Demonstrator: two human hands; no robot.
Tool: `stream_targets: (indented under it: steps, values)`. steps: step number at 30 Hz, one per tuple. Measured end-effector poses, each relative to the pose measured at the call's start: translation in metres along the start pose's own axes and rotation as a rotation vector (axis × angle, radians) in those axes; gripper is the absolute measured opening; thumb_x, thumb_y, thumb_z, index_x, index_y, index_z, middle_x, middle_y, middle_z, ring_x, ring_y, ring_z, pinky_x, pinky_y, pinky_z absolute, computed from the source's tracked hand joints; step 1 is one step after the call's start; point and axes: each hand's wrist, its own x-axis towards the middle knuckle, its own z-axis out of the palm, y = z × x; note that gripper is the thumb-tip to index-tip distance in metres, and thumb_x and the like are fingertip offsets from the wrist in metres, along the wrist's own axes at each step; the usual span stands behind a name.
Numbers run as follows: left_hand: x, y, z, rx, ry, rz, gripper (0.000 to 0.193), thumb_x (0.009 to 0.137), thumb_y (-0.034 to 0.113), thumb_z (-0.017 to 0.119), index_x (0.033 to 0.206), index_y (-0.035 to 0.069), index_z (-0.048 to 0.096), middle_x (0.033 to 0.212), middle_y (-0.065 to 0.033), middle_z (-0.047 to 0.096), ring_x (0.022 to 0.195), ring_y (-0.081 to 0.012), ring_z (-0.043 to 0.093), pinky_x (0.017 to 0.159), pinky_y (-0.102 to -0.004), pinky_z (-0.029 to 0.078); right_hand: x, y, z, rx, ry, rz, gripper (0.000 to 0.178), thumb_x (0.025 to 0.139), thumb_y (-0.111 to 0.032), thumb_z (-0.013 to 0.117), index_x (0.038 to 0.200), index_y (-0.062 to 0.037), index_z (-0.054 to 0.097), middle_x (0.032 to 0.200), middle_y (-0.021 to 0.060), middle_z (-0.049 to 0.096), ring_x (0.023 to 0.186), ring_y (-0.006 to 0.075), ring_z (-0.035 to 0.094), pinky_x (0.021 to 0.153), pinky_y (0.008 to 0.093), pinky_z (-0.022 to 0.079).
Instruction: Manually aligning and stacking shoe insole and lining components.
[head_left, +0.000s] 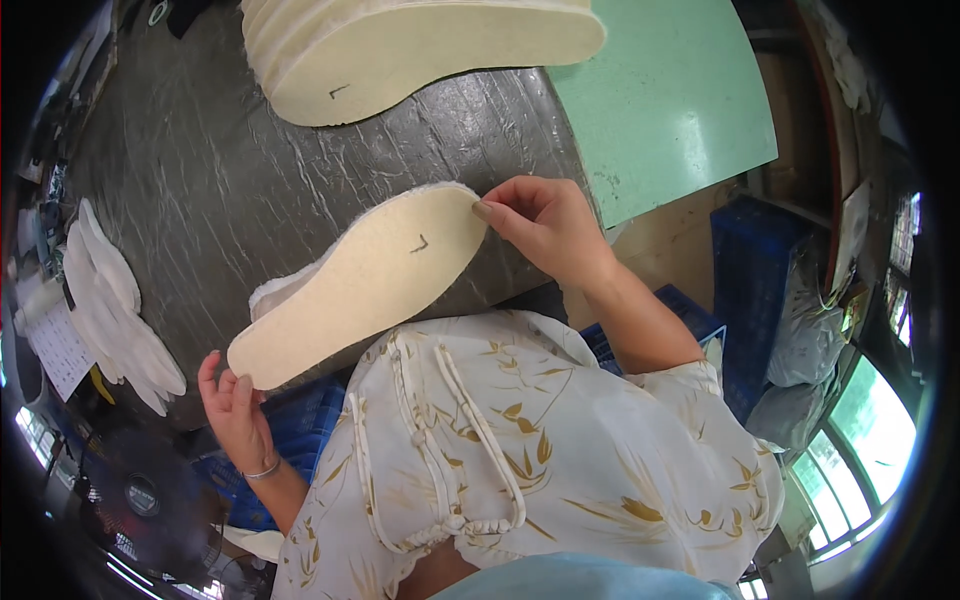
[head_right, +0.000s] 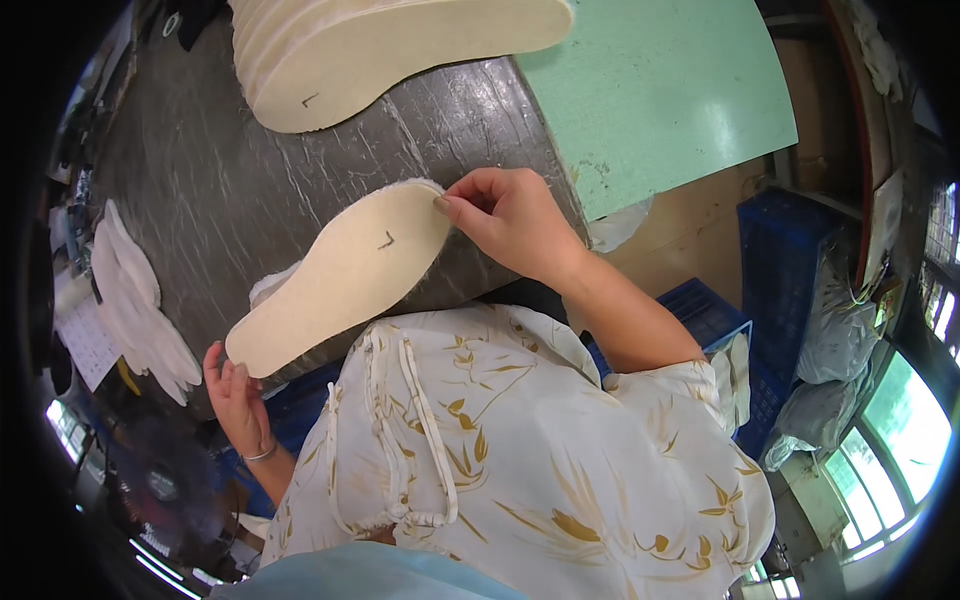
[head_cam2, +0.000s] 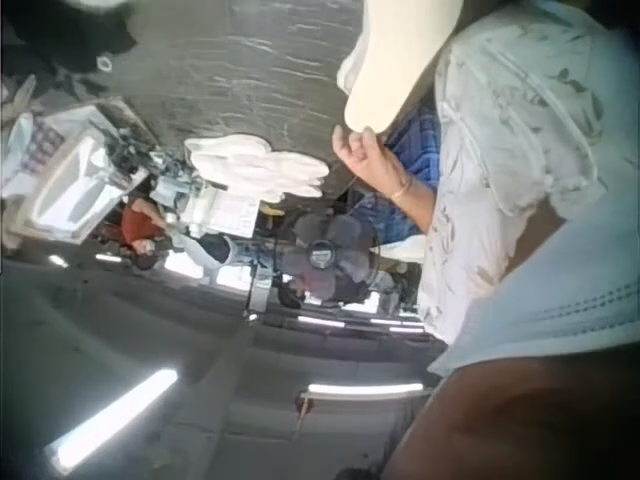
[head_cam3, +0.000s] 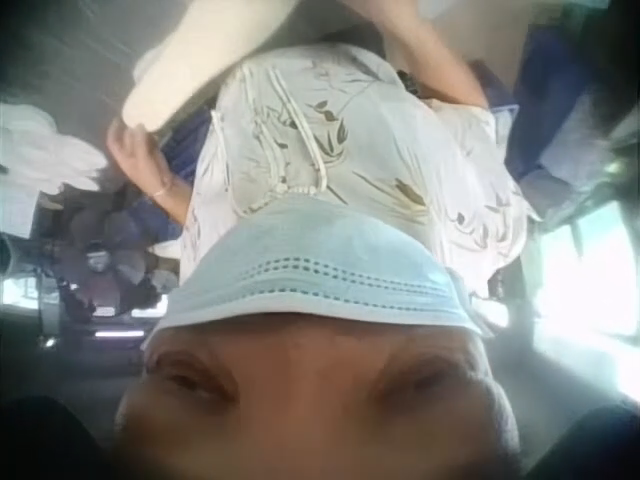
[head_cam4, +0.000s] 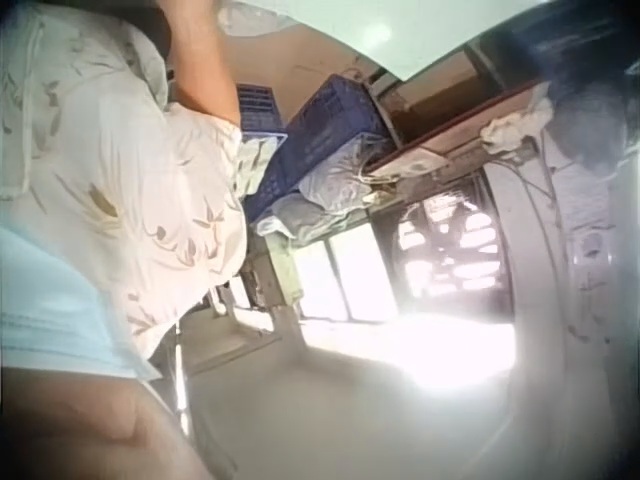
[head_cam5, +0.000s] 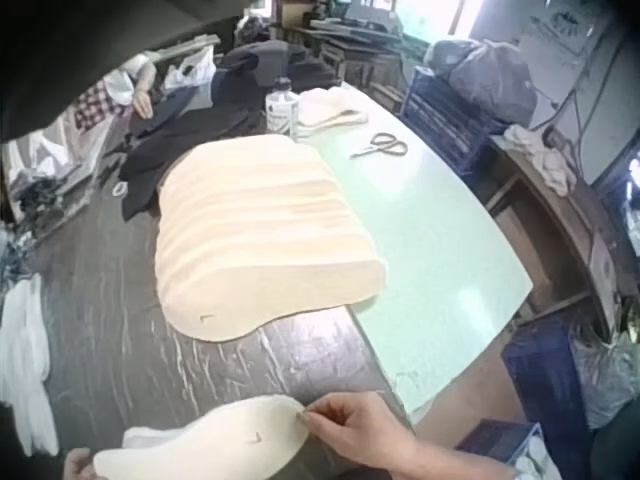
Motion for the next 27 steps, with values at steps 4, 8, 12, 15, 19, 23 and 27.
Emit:
stream_targets:
  steps: [4,8,12,15,19,23,27]
  values:
    - [0.003,0.004,0.0,0.014,0.0,-0.014,0.05,0.092,0.001,0.062,0.136,0.002,0.039,0.11,-0.0088,0.065,0.089,-0.0099,0.06,0.07,-0.0199,0.046,-0.001,0.002,-0.001,0.031,-0.013,-0.002,0.021,0.092,-0.018,0.067,0.094,0.0033,0.07,0.077,-0.0015,0.065,0.068,0.0028,0.053,0.06,0.0203,0.044]
    - [0.006,0.002,0.007,0.016,0.048,-0.069,0.05,0.09,-0.003,0.061,0.135,0.003,0.04,0.096,-0.0053,0.064,0.085,-0.0105,0.06,0.074,-0.0229,0.048,0.0,0.002,-0.002,0.038,-0.035,0.001,0.022,0.092,-0.018,0.067,0.094,0.0037,0.07,0.076,-0.0014,0.065,0.068,0.0029,0.053,0.06,0.0209,0.045]
    - [0.008,0.001,0.008,-0.021,0.052,-0.103,0.049,0.09,-0.001,0.063,0.134,0.003,0.04,0.1,-0.0061,0.065,0.091,-0.0121,0.061,0.079,-0.0249,0.049,-0.001,0.004,-0.001,0.021,-0.027,-0.003,0.022,0.092,-0.018,0.067,0.095,0.0043,0.069,0.076,-0.0006,0.065,0.067,0.0031,0.053,0.059,0.0214,0.045]
    - [0.009,0.004,0.013,-0.031,0.061,-0.106,0.049,0.09,-0.001,0.063,0.134,0.003,0.04,0.103,-0.0071,0.065,0.094,-0.0134,0.062,0.082,-0.026,0.05,0.0,0.002,-0.002,0.012,-0.018,-0.011,0.021,0.091,-0.017,0.067,0.094,0.0043,0.07,0.075,-0.0001,0.065,0.067,0.0031,0.053,0.059,0.0214,0.045]
    - [0.013,0.001,0.01,-0.045,0.057,-0.13,0.048,0.091,0.0,0.063,0.134,0.004,0.041,0.108,-0.0081,0.065,0.1,-0.0155,0.063,0.089,-0.0288,0.051,0.001,0.0,-0.002,0.025,-0.015,0.0,0.021,0.091,-0.017,0.067,0.093,0.0042,0.07,0.074,0.0005,0.065,0.066,0.0033,0.053,0.058,0.0216,0.045]
    - [0.015,-0.004,0.006,-0.068,0.05,-0.143,0.046,0.091,0.0,0.062,0.133,0.005,0.042,0.108,-0.0079,0.064,0.1,-0.0151,0.063,0.089,-0.0281,0.052,0.002,0.001,0.0,0.017,-0.017,-0.019,0.021,0.091,-0.016,0.067,0.093,0.0042,0.07,0.073,0.0013,0.066,0.064,0.0036,0.052,0.057,0.0225,0.045]
    - [0.017,-0.004,0.005,-0.049,0.044,-0.15,0.045,0.091,0.0,0.062,0.132,0.005,0.043,0.106,-0.0074,0.064,0.1,-0.0143,0.063,0.087,-0.0266,0.053,0.002,-0.001,-0.002,-0.013,-0.002,-0.027,0.021,0.091,-0.016,0.067,0.093,0.0045,0.07,0.071,0.0031,0.066,0.063,0.0044,0.053,0.057,0.0232,0.045]
